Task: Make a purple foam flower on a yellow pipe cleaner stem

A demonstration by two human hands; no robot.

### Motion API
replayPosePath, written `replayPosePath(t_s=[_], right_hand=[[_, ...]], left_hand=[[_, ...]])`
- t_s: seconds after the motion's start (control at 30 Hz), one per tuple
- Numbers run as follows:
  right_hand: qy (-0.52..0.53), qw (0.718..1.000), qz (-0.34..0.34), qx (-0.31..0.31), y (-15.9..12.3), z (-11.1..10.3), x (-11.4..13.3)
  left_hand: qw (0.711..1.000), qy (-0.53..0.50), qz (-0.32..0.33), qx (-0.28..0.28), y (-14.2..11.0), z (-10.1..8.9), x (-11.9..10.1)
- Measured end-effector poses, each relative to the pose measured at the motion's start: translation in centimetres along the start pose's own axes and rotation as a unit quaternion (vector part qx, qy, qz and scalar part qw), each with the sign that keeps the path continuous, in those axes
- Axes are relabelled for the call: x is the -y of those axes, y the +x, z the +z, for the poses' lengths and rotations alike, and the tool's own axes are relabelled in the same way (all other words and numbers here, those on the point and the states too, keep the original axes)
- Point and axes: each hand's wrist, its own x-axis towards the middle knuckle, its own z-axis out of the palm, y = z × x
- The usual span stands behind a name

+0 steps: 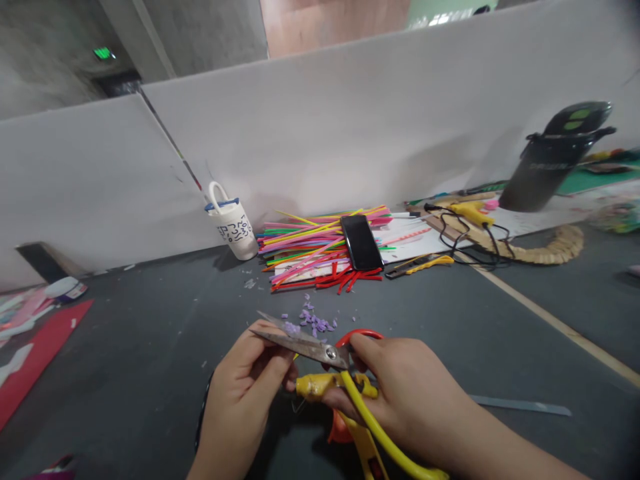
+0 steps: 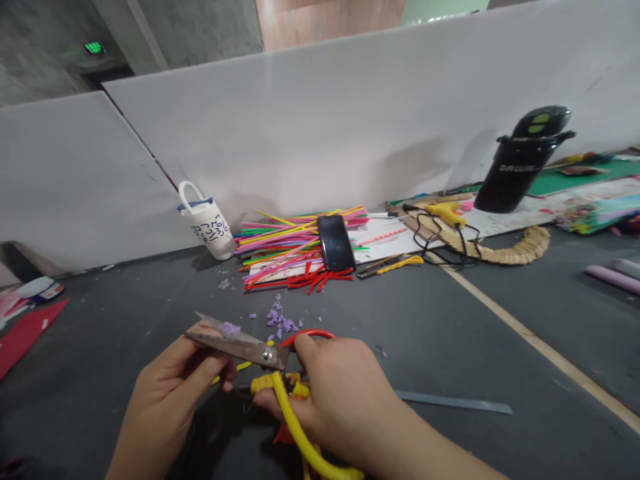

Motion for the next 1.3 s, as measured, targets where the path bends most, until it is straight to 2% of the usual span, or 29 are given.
replayPosePath(t_s=[0.17,0.3,0.4,0.5,0.63,0.77,0.9,0.97,1.03,1.13,1.23,1.3], right_hand=[[-0.008,1.000,-0.001,-0.008,0.0,0.1,0.0],[-0.003,1.000,0.011,-0.008,0.1,0.0,-0.1],[0.069,0.997,0.038,-0.012,0.2,-0.2,-0.2],[0.231,0.972,0.037,-0.024,0.2,-0.2,-0.1],[0.398,0.917,0.019,-0.016,0.1,-0.5,0.2],[0.469,0.882,0.018,0.037,0.2,-0.9,0.2],[0.467,0.882,0.010,0.051,0.2,-0.9,0.1],[0.473,0.879,0.002,0.055,0.2,-0.8,0.1],[0.478,0.877,0.002,0.050,0.3,-0.6,0.2],[0.467,0.884,0.032,0.017,0.3,-0.3,0.4],[0.446,0.893,0.062,0.004,0.3,0.1,0.6],[0.429,0.901,0.068,0.002,0.2,0.4,0.6]], left_hand=[[1.000,0.003,0.007,-0.015,-0.1,0.0,0.4],[1.000,0.005,-0.011,-0.014,0.0,0.0,0.2],[0.999,-0.017,-0.049,-0.013,0.0,0.1,0.2],[0.990,-0.088,-0.110,0.003,-0.2,0.7,0.5],[0.959,-0.186,-0.202,0.074,-0.8,2.1,0.8],[0.933,-0.202,-0.263,0.137,-1.3,2.8,0.9],[0.933,-0.169,-0.274,0.160,-1.3,2.9,1.1],[0.944,-0.136,-0.260,0.149,-1.3,3.0,1.0],[0.967,-0.081,-0.209,0.116,-1.5,3.3,0.8],[0.996,0.044,-0.054,0.064,-1.8,3.7,0.5],[0.981,0.162,0.082,0.067,-2.1,3.7,0.7],[0.967,0.210,0.118,0.080,-2.2,3.6,1.0]])
